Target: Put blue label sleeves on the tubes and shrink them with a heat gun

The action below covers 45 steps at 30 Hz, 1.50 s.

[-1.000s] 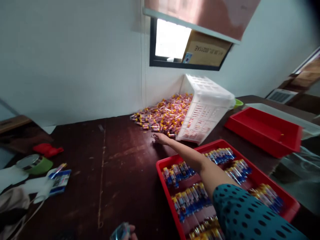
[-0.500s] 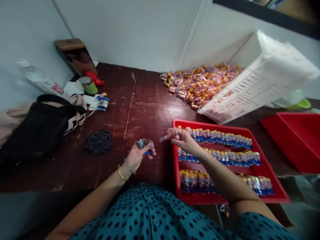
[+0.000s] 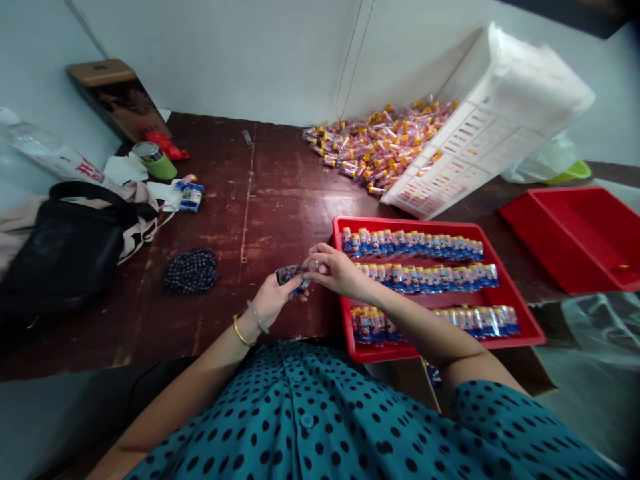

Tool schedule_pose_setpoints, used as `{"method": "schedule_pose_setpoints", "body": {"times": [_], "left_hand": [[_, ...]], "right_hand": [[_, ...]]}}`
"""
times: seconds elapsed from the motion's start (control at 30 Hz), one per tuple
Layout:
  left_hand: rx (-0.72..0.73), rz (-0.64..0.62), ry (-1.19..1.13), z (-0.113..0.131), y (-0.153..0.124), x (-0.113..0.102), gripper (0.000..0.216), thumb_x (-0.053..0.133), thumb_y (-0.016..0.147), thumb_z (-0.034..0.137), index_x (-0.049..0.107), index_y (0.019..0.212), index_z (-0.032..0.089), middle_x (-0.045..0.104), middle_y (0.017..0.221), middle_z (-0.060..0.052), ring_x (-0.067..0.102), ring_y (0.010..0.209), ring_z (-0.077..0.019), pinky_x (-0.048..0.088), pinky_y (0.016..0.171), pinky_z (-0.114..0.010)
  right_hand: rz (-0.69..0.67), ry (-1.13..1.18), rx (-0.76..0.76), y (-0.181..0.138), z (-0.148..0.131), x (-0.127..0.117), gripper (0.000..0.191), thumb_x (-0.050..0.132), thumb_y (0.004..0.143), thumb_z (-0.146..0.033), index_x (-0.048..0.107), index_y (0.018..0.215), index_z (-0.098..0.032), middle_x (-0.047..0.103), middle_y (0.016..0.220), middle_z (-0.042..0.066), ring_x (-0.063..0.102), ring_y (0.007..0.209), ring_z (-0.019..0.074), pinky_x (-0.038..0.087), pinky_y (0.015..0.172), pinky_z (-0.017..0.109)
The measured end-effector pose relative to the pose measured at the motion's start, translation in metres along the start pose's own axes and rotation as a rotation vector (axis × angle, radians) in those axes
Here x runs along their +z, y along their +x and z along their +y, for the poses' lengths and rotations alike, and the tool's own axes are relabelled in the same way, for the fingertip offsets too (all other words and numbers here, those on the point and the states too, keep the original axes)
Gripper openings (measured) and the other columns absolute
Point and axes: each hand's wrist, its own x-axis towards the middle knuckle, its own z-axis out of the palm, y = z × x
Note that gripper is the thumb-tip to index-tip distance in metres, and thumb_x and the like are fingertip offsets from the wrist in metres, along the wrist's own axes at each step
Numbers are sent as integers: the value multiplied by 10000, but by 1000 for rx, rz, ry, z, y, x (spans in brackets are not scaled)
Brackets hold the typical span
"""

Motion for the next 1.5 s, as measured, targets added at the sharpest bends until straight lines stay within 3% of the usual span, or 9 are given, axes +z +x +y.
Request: {"method": "schedule_pose_setpoints", "body": {"times": [0.2, 0.4, 0.57, 0.63, 0.73, 0.87, 0.97, 1.33, 1.5], "left_hand": [[152, 210, -112, -5, 1, 8, 416, 906, 503, 251, 607, 775, 150, 680, 727, 25, 663, 661, -154, 561, 554, -265], [-18, 34, -8, -3, -2, 1, 425, 882, 560, 303, 668, 884, 130, 705, 822, -28, 650, 686, -153, 568, 558, -281], [29, -43, 149, -9, -1, -12, 286, 807, 688, 358, 639, 711, 128, 629, 602, -6, 579, 551, -122, 479, 480, -234], [32, -47, 160, -9, -1, -16, 300, 814, 677, 361, 622, 669, 131, 607, 558, -2, 556, 530, -112, 431, 454, -216], [-8, -14, 140, -7, -1, -19, 330, 863, 597, 331, 599, 659, 142, 602, 541, 13, 525, 488, -92, 360, 427, -198], [-87, -23, 124, -4, -3, -20, 376, 890, 531, 275, 561, 673, 162, 604, 544, 30, 514, 469, -83, 335, 431, -192], [-129, -61, 118, -4, -4, -19, 376, 884, 539, 277, 552, 677, 164, 596, 544, 31, 512, 467, -82, 322, 427, -189], [-238, -104, 23, 4, -9, -13, 412, 870, 579, 265, 488, 706, 181, 578, 572, 43, 547, 478, -88, 306, 391, -169], [-192, -93, 112, 2, -9, -7, 341, 833, 642, 310, 529, 717, 173, 591, 550, 27, 543, 467, -98, 327, 389, -186]], "right_hand": [[45, 29, 25, -2, 3, 1, 202, 662, 863, -312, 594, 729, -176, 544, 929, 39, 559, 856, 157, 447, 785, 266], [-22, 12, 42, -4, 2, -7, 204, 634, 875, -311, 583, 735, -172, 531, 918, 38, 557, 833, 149, 453, 784, 266], [0, 35, 67, -7, -2, -13, 194, 646, 865, -324, 620, 757, -164, 564, 930, 50, 563, 835, 152, 463, 804, 291], [20, 146, 126, -9, -2, -16, 161, 635, 872, -327, 655, 892, -169, 604, 951, 56, 581, 836, 153, 485, 797, 302], [141, 395, 269, -13, 0, -26, 326, 659, 856, -384, 604, 1111, -189, 652, 994, 58, 607, 752, 134, 518, 678, 276], [306, 582, 316, -20, 0, -44, 374, 730, 797, -432, 574, 1051, -205, 672, 965, 41, 616, 684, 117, 503, 566, 236], [269, 622, 304, -24, -8, -48, 362, 727, 797, -462, 585, 1009, -206, 670, 939, 33, 610, 689, 116, 508, 571, 237], [239, 358, 207, -27, -16, -45, 267, 624, 878, -454, 627, 936, -194, 637, 884, 40, 578, 693, 121, 484, 622, 265], [82, 87, 220, -29, -11, -18, 270, 676, 839, -446, 656, 829, -177, 622, 774, 27, 578, 721, 154, 473, 692, 291]]}}
